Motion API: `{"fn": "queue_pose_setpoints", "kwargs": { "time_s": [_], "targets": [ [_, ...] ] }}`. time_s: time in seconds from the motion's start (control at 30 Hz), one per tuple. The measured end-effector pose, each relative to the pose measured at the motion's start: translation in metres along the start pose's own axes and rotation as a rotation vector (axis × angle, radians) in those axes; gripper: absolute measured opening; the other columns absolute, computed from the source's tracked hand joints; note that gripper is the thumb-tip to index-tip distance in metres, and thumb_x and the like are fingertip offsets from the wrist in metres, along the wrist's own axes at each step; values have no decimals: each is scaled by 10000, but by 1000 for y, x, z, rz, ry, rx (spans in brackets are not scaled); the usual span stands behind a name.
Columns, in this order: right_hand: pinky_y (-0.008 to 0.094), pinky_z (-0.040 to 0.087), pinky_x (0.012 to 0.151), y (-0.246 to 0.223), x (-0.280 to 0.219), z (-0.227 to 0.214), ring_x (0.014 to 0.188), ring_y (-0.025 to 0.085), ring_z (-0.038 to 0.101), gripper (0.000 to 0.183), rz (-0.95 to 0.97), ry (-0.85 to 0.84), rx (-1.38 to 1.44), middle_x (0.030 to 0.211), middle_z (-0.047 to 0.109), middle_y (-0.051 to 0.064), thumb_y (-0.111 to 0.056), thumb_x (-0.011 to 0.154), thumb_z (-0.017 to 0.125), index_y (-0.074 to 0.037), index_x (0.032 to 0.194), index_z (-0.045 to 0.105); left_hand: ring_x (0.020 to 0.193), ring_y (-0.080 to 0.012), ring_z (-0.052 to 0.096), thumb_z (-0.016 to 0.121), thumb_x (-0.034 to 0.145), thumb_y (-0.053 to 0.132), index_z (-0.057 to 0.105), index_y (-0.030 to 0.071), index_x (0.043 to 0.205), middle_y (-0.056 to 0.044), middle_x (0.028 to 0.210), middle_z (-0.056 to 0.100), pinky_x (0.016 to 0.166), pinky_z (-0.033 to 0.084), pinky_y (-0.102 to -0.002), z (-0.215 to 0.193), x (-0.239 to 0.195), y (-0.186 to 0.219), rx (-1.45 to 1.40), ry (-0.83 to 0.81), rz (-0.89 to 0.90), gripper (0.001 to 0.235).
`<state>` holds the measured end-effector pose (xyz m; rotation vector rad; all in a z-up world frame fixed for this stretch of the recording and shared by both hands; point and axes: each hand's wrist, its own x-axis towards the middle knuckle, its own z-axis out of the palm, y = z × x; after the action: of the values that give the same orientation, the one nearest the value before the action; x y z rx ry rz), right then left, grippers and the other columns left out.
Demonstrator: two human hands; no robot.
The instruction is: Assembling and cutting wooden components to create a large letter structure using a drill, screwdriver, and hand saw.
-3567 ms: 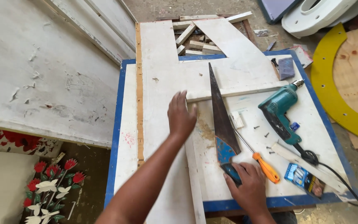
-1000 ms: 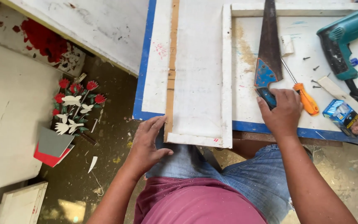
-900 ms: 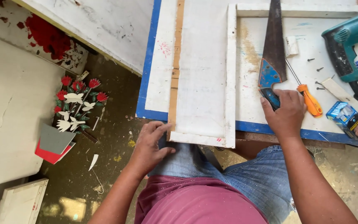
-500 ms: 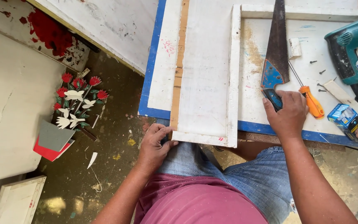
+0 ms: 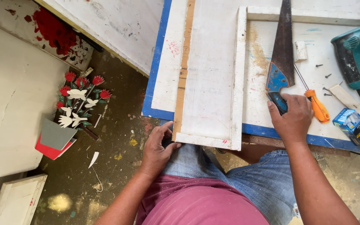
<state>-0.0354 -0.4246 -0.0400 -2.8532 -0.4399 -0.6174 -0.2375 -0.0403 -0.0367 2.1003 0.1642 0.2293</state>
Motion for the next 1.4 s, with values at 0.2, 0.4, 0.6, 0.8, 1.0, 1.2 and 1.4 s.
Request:
{"fn": "queue_pose_setpoints", "kwargs": {
  "time_s": [0.2,0.4,0.6,0.8,1.0,1.2,1.4],
  "targets": [
    [524,467,834,1,-1,1,1117,368,586,425,10,-23,-22,1188,654,124,-448,1023,766,-94,1257,743,1127,-238,596,851,803,190,618,165,1356,-74,1206,587,988,502,-364,-3,-4,13,6,71,62,601],
    [524,454,852,-2,2,-1,1116,353,587,398,15,-18,16,1134,661,94,-421,1007,749,-95,1236,746,1289,-296,488,783,896,413,564,184,1445,-55,1414,530,1090,393,-475,-2,0,25,335,-24,332,633],
    [494,430,814,-11,12,-11,1048,342,569,373,86,-72,49,1077,646,92,-423,941,730,-137,1178,692,995,-342,611,716,771,161,686,161,1215,-68,1120,664,880,437,-456,7,43,29,443,-420,408,445],
    [527,457,848,-13,12,-15,1080,348,564,380,119,-41,104,1094,615,78,-440,944,716,-144,1183,706,1037,-138,699,779,821,176,756,181,1197,36,1159,726,985,554,-307,-41,114,116,148,-567,-209,376],
    [453,483,906,-14,12,-17,1060,267,617,401,174,-29,126,1067,615,23,-462,868,781,-183,1148,714,995,-490,725,777,833,205,593,37,1329,-281,1039,728,809,597,-541,48,165,159,-42,-220,-77,555],
    [446,476,897,-11,12,-15,1039,258,611,427,175,-40,123,1045,600,21,-490,856,778,-188,1148,702,850,-409,737,586,945,9,514,4,1351,-260,1059,622,667,655,-491,147,222,198,14,-106,30,412],
    [440,472,910,-12,14,-16,1039,248,605,395,175,-52,115,1031,589,6,-474,860,758,-204,1137,681,1169,-384,604,698,914,403,526,123,1319,-150,1144,615,992,419,-522,206,247,145,534,-199,223,521]
  ]
}}
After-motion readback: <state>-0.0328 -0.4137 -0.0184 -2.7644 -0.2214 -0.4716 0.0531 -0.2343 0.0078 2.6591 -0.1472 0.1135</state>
